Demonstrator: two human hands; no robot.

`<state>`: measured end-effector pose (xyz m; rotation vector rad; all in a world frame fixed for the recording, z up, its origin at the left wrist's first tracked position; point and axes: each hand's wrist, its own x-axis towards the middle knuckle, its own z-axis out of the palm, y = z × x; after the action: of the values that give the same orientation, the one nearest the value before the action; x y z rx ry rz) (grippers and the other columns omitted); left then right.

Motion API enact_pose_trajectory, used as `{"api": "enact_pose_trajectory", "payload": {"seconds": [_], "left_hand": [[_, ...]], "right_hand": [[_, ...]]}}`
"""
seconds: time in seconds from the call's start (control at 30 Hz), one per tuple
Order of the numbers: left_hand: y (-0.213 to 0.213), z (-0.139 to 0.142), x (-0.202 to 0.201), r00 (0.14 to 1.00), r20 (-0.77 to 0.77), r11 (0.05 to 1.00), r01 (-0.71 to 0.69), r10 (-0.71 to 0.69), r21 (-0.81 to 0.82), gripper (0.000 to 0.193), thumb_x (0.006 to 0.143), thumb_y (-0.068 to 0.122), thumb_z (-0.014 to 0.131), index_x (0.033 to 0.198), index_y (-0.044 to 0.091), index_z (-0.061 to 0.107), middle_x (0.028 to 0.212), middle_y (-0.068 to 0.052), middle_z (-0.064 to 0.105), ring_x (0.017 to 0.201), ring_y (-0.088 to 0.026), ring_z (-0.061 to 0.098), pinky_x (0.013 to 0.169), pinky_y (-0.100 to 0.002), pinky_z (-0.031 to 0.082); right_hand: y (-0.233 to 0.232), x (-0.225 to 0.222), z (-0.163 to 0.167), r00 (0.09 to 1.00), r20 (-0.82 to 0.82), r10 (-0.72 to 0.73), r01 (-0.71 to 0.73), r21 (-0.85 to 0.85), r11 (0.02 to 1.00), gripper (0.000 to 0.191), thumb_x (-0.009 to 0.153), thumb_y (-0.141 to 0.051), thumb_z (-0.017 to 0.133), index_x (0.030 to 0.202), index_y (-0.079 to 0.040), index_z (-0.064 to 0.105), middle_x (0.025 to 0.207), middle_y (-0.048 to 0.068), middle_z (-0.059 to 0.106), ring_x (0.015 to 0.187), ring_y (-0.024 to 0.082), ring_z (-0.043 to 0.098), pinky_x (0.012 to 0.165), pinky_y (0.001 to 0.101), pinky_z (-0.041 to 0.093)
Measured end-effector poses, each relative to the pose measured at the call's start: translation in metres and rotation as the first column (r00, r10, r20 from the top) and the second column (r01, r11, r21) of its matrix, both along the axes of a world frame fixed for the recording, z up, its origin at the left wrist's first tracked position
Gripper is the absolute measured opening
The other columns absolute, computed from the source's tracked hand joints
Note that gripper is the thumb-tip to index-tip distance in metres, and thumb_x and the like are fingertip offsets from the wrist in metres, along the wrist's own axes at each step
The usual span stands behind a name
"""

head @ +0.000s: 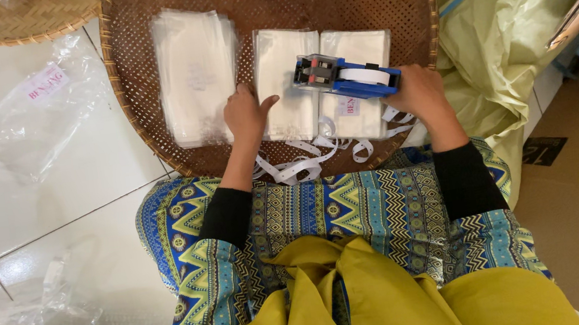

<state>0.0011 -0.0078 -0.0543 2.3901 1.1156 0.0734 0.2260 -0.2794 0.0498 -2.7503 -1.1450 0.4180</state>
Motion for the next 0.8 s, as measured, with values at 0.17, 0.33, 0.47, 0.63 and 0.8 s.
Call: {"api": "enact_pose_trajectory", "payload": {"seconds": [0.17,0.33,0.47,0.63,0.8], "left_hand": [[0.003,0.02,-0.003,0.964,0.257,0.985,-0.101,0.062,0.141,0.035,0.069,0.038,0.092,0.077,0.01,0.073,0.073,-0.007,0.073,0.068,-0.029,0.065,0.067,-0.043,0.048],[0.008,0.029,-0.003,0.935,0.284,0.977,-0.207,0.212,-0.047,0.022,0.079,0.035,0.086,0.081,0.015,0.078,0.078,-0.001,0.076,0.068,-0.021,0.07,0.062,-0.037,0.049],[0.006,0.022,0.002,0.947,0.142,0.921,-0.233,0.288,-0.312,0.022,0.085,0.039,0.08,0.089,0.018,0.08,0.079,0.0,0.078,0.067,-0.018,0.072,0.056,-0.035,0.05],[0.004,0.008,0.001,0.947,0.182,0.937,-0.209,0.266,-0.279,0.021,0.087,0.038,0.078,0.089,0.017,0.081,0.077,0.0,0.078,0.069,-0.02,0.072,0.058,-0.036,0.05],[0.002,0.004,-0.001,0.946,0.198,0.939,-0.197,0.258,-0.283,0.021,0.089,0.038,0.077,0.092,0.018,0.081,0.077,0.001,0.078,0.07,-0.021,0.073,0.061,-0.037,0.052]], "right_hand": [[-0.009,0.01,-0.01,0.999,-0.004,0.036,-0.036,0.031,0.999,0.037,0.072,-0.043,0.084,0.101,-0.019,0.081,0.083,0.018,0.072,0.079,0.042,0.07,0.07,0.0506,0.056],[-0.013,0.016,-0.007,0.989,-0.147,0.005,0.016,0.145,0.989,0.041,0.069,-0.041,0.085,0.101,-0.015,0.079,0.087,0.018,0.073,0.082,0.04,0.071,0.073,0.0467,0.057],[-0.005,0.007,0.007,0.995,-0.1,0.009,0.001,0.101,0.995,0.04,0.07,-0.041,0.086,0.1,-0.016,0.08,0.087,0.018,0.074,0.081,0.039,0.072,0.072,0.0459,0.056],[0.02,-0.012,0.016,0.999,-0.022,0.045,-0.042,0.093,0.995,0.042,0.068,-0.04,0.088,0.101,-0.016,0.081,0.087,0.018,0.075,0.081,0.039,0.072,0.071,0.0482,0.056],[0.043,-0.03,0.009,0.991,0.03,0.128,-0.13,0.099,0.986,0.041,0.074,-0.036,0.085,0.108,-0.016,0.077,0.091,0.019,0.074,0.081,0.041,0.072,0.068,0.0507,0.056]]}}
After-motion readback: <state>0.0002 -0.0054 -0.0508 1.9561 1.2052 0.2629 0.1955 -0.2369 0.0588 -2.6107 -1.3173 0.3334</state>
